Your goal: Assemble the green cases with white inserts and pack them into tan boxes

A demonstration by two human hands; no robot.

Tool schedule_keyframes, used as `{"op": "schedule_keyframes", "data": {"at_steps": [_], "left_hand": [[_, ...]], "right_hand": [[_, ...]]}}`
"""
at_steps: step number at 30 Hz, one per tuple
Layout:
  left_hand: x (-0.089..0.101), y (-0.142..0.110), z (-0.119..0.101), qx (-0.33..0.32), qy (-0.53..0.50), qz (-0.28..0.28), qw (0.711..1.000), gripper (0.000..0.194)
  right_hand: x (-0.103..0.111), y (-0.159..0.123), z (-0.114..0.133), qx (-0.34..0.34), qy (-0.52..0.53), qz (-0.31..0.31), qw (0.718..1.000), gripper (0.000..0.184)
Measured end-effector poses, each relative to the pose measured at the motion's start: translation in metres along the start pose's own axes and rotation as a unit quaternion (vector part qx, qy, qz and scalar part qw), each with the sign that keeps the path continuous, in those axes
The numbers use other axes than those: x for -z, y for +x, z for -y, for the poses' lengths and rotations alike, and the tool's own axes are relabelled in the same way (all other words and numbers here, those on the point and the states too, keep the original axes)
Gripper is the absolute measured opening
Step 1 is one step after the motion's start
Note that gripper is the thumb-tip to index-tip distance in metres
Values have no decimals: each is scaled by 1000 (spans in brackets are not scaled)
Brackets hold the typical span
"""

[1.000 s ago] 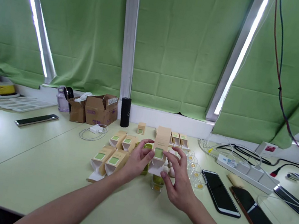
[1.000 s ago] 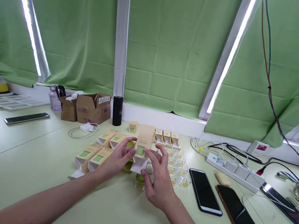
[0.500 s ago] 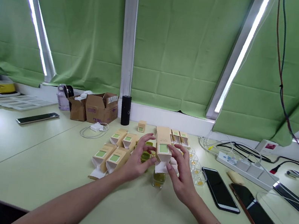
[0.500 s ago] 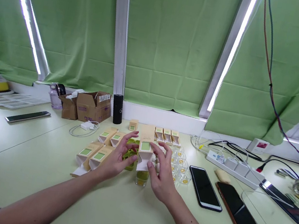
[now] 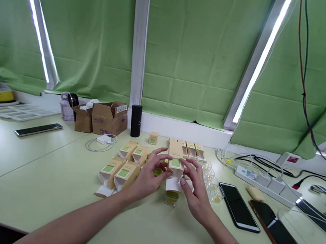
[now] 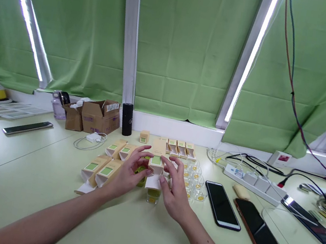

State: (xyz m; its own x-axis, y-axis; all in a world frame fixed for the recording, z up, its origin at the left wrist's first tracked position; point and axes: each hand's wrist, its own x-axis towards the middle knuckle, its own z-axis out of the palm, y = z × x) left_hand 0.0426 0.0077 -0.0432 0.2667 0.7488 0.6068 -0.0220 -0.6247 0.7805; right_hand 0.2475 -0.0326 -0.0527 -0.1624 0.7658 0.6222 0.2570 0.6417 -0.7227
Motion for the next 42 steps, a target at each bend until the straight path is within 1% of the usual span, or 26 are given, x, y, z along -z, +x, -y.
{"op": "schedule_keyframes", "data": {"at_steps": [5, 13, 22, 25, 33, 38, 40, 42], "left_hand": [[-2, 0, 0, 13, -16, -7, 1000, 34], [-2, -1, 0, 23, -10, -1, 1000, 33], [-5, -4, -2, 9, 19, -1, 1000, 29], [-5, -5, -2, 6, 29, -2, 1000, 29], [-8, -6, -2, -1, 62, -2, 998, 30], [-6, -8, -5, 5, 67, 14, 998, 38], [-4, -8, -7, 3, 62, 38, 997, 45], [-1, -9, -10, 0, 60, 76, 995, 57]], "right_hand": [[-1, 1, 1, -13, 29, 4, 999, 42], [-1, 3, -4, -18, 47, -12, 999, 39], [-5, 5, -5, -40, 70, -38, 996, 31], [-6, 5, -6, -38, 64, -44, 996, 28], [-7, 4, -12, -37, 41, -38, 998, 29], [-6, 5, -13, -42, 34, -44, 998, 30], [-5, 6, -14, -47, 39, -46, 997, 30], [-3, 7, -15, -51, 45, -51, 996, 32]]}}
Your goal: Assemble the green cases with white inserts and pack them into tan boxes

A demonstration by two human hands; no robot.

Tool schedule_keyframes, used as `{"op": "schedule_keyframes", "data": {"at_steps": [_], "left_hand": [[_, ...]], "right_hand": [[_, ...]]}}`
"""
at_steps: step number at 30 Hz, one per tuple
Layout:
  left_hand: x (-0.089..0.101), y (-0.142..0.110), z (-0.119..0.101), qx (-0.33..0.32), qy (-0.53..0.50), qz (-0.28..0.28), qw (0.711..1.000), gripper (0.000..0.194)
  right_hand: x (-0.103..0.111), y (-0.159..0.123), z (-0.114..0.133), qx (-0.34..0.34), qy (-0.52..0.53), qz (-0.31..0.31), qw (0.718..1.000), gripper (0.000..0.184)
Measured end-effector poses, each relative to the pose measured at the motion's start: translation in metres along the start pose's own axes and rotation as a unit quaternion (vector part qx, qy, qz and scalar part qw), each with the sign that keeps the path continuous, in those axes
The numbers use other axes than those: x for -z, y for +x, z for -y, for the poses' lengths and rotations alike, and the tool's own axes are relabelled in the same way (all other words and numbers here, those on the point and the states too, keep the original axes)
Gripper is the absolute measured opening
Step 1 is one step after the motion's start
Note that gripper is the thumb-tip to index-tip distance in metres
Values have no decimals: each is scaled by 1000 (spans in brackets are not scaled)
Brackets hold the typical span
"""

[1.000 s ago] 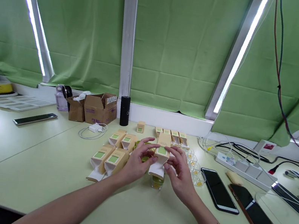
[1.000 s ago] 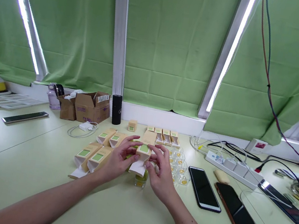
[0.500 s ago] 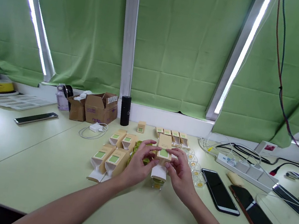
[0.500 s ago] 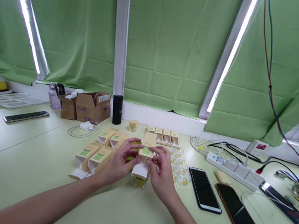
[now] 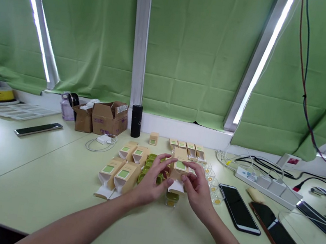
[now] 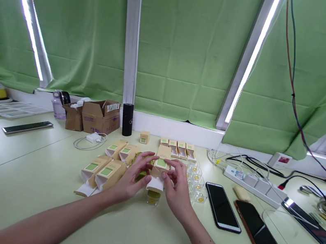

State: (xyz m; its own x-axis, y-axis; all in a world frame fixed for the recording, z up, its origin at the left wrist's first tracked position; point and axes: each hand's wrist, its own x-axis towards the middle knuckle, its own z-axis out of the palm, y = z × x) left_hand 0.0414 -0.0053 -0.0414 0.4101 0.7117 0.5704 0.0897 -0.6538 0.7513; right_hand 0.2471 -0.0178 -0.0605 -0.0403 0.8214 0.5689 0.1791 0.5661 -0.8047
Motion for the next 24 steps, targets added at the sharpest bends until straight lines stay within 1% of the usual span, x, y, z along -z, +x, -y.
{"op": "schedule_keyframes", "data": {"at_steps": [2, 4, 6, 8, 14, 19, 24], "left_hand": [[2, -1, -2, 0, 7, 38, 999, 74], [3, -1, -3, 10, 18, 62, 998, 92], [2, -1, -3, 19, 24, 66, 997, 100], [0, -1, -2, 16, 25, 55, 998, 96], [-3, -1, -1, 11, 15, 15, 1000, 75], [-4, 0, -2, 22, -46, -10, 999, 61], [-6, 1, 0, 42, -101, -26, 994, 57]], "right_hand": [[1, 1, -1, 0, 4, -9, 1000, 35], [2, 1, -3, 0, 4, -15, 1000, 37], [2, 1, -4, 0, 4, -14, 1000, 36], [1, 1, -4, 3, 1, -12, 1000, 34], [-1, 0, -1, 11, -6, -4, 1000, 33], [-2, -3, 7, 8, 10, 14, 1000, 33], [-1, -5, 15, 2, 25, 26, 999, 34]]}}
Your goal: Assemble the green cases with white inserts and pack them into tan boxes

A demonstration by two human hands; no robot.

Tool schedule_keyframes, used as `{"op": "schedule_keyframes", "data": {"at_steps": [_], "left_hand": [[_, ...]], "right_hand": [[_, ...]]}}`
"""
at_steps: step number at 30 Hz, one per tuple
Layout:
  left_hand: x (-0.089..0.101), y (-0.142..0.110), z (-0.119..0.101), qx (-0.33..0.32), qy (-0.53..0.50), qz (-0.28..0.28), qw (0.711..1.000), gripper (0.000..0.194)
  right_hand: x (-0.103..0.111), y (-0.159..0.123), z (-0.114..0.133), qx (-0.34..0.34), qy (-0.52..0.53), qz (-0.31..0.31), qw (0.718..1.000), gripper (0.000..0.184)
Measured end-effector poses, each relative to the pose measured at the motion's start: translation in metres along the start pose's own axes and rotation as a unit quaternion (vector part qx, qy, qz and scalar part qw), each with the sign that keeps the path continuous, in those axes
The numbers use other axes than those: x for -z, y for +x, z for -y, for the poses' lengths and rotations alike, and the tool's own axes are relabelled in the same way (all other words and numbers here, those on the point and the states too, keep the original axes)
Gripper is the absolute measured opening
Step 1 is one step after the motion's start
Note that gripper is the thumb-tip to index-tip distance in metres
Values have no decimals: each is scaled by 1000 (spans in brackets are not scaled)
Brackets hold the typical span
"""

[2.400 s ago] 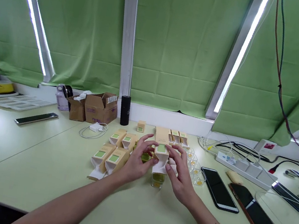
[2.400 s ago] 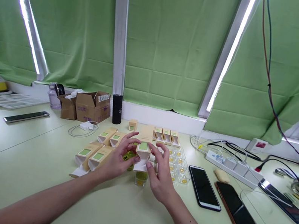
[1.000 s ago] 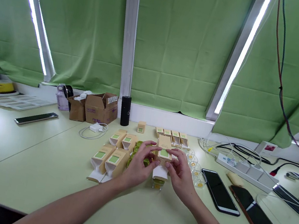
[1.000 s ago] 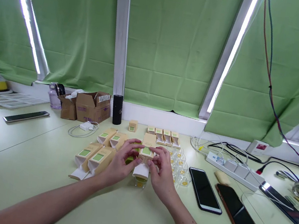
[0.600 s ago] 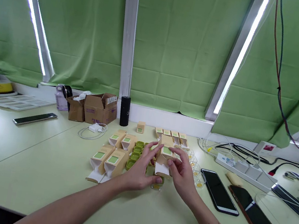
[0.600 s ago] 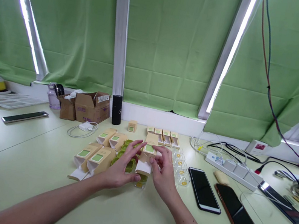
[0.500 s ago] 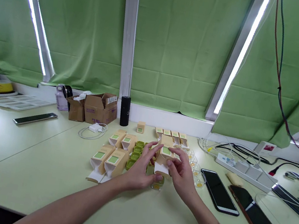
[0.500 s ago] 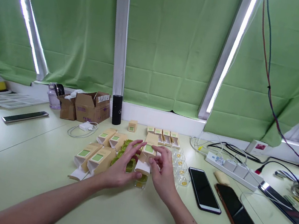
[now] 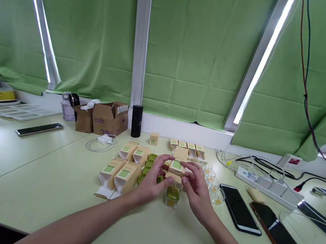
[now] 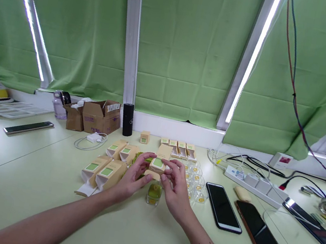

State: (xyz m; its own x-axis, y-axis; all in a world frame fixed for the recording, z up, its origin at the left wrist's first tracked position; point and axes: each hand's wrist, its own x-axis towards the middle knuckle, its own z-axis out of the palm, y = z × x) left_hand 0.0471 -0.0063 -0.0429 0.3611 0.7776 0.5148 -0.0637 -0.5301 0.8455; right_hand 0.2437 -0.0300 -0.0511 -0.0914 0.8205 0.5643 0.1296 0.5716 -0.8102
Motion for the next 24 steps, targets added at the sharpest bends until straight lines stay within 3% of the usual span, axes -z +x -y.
{"op": "schedule_keyframes", "data": {"at_steps": [24], "left_hand": [[-1, 1, 5, 29, -98, -14, 995, 57]], "right_hand": [[-2, -3, 2, 16, 9, 36, 999, 39]]}}
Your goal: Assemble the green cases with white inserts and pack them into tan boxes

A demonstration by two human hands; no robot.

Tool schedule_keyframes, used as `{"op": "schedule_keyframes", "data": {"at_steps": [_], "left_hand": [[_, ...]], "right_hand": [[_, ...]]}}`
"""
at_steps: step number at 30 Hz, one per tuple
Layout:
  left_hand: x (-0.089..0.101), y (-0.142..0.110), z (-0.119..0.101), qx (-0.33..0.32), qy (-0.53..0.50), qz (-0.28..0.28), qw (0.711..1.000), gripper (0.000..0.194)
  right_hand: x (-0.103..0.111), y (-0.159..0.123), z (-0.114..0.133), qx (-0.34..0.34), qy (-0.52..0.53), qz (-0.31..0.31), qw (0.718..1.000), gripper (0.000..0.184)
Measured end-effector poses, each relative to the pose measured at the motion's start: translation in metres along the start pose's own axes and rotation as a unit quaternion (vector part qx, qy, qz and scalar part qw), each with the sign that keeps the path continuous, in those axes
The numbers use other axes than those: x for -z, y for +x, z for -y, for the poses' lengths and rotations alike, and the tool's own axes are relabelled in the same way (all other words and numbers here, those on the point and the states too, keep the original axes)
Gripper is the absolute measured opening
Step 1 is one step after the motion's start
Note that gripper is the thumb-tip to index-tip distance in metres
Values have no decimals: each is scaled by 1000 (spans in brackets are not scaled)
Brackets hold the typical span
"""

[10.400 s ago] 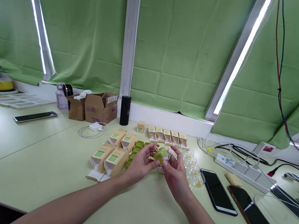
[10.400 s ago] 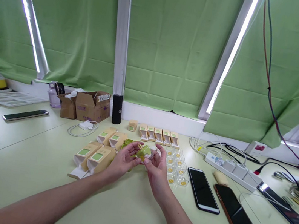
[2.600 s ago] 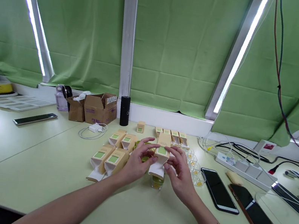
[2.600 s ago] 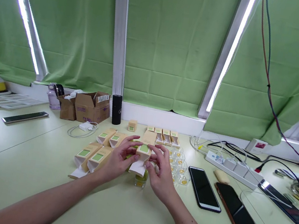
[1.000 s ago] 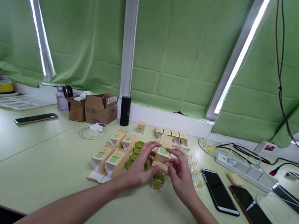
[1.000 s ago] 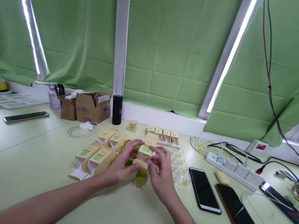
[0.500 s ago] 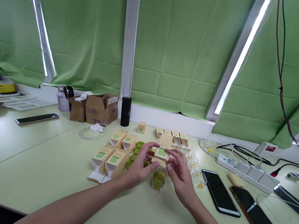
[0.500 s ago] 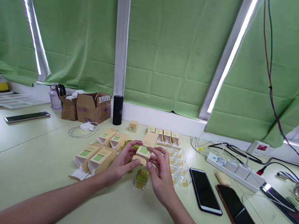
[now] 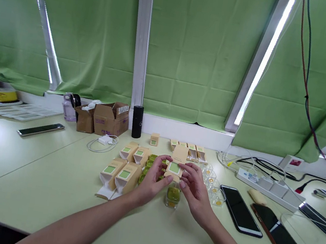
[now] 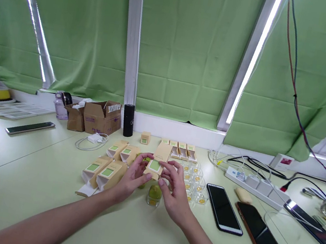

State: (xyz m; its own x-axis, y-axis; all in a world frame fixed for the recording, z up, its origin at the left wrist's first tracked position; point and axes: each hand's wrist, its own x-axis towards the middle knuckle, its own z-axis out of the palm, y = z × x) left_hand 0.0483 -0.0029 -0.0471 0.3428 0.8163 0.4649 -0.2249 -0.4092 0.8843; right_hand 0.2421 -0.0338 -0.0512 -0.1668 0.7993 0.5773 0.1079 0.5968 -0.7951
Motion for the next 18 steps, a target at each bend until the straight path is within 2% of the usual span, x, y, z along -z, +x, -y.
{"op": "schedule_keyframes", "data": {"at_steps": [9, 18], "left_hand": [[0, 1, 0, -3, 8, -4, 1000, 53], [-2, 2, 3, -35, 109, -37, 993, 45]], "right_hand": [[0, 0, -2, 9, 0, 9, 1000, 38], [-1, 1, -6, -1, -7, -7, 1000, 36]]}}
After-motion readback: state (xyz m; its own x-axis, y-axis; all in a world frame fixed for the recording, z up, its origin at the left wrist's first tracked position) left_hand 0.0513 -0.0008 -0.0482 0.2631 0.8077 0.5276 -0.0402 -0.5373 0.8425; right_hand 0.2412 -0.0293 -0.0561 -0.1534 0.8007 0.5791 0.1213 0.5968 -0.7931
